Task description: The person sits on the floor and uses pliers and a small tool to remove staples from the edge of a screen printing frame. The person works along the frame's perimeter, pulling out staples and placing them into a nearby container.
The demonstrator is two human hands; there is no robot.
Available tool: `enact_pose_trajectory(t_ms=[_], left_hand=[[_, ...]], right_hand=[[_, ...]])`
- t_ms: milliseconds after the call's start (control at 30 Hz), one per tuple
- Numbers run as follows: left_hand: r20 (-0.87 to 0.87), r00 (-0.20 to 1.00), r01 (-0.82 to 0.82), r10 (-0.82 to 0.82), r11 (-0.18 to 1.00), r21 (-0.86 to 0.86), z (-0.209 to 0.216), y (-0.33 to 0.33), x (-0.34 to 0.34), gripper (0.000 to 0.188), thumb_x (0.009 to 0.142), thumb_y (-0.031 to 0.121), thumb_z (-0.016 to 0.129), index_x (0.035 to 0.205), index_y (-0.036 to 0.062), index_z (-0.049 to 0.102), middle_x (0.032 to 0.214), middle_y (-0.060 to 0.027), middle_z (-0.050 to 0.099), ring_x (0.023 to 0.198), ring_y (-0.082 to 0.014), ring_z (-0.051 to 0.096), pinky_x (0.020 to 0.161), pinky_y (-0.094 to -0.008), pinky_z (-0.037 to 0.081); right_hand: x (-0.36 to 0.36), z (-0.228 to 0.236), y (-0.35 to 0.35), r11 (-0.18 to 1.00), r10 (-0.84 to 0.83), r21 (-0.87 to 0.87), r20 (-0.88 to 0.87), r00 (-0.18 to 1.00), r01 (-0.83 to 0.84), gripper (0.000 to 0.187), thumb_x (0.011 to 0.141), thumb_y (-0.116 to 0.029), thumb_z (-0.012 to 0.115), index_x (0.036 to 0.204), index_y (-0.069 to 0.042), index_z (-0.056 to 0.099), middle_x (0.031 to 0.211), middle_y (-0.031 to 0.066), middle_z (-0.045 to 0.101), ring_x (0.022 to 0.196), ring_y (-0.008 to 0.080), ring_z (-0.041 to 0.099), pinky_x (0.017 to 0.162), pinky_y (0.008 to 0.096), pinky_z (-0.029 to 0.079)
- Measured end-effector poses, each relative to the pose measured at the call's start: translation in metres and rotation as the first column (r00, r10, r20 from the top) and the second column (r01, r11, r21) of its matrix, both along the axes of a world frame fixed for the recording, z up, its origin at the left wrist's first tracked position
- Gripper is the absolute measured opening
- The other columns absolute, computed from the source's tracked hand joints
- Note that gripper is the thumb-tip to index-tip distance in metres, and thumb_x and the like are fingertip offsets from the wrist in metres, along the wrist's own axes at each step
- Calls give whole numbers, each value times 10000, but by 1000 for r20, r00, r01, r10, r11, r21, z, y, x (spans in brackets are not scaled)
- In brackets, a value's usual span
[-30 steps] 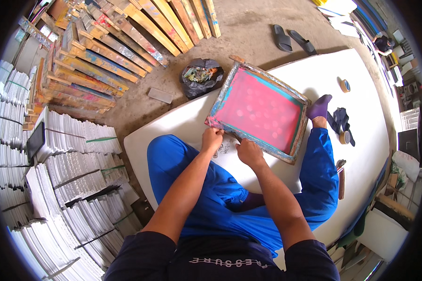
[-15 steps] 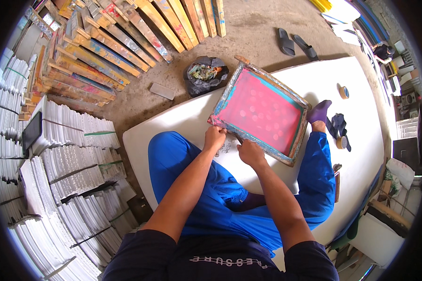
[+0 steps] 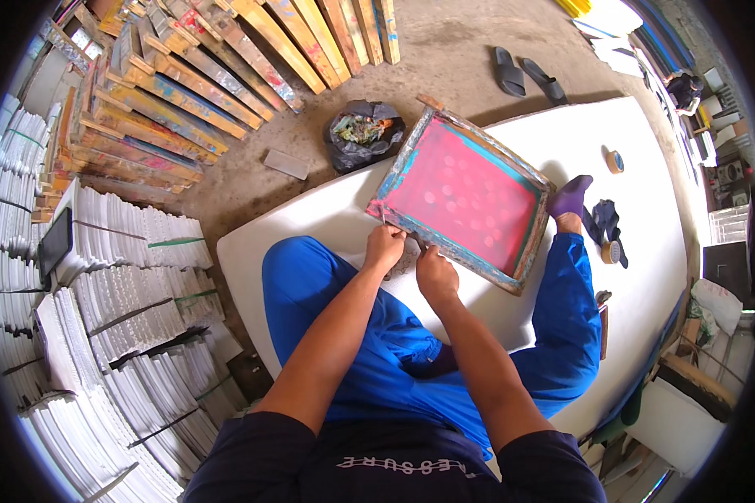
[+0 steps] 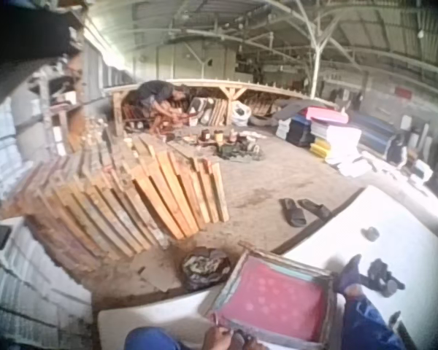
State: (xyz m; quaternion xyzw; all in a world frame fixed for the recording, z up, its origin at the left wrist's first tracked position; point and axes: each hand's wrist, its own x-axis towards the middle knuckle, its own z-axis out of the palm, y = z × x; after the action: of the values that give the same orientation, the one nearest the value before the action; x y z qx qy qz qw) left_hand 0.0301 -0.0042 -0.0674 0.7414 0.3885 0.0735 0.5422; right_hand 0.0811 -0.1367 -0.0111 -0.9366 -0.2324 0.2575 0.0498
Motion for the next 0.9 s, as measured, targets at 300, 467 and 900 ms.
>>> enact_pose_trajectory(t_ms=[300,467,900], left_hand=[[-9,1000,-7,7,1000,-24,-7,3,1,244,919,221,661,907,-3,758,836,-205,731,797,-359,716,746,-443,539],[-45,999,-6,6,1000,-8,2,4,3,229,921,202,665,934,-6,759,846,-184,741,795,-299,714,744,-411,532],[-64,997,-43,33,987,-157,6,4,1,208,921,171,666,946,-4,775,805,-126,741,752,-185,673,720,-361,499]], right_hand=[[0,-21,-11,995,33,94,97,995,-42,356,1004,-352,499,1121,-17,528,855,275,710,793,451,715,720,549,582],[17,-2,-13,986,99,133,4,995,-99,346,1016,-343,476,1112,-14,527,881,300,703,807,464,712,717,555,582],[4,-35,-42,916,160,273,418,894,-292,245,963,-304,583,1024,-71,542,811,210,700,782,397,725,634,504,599]])
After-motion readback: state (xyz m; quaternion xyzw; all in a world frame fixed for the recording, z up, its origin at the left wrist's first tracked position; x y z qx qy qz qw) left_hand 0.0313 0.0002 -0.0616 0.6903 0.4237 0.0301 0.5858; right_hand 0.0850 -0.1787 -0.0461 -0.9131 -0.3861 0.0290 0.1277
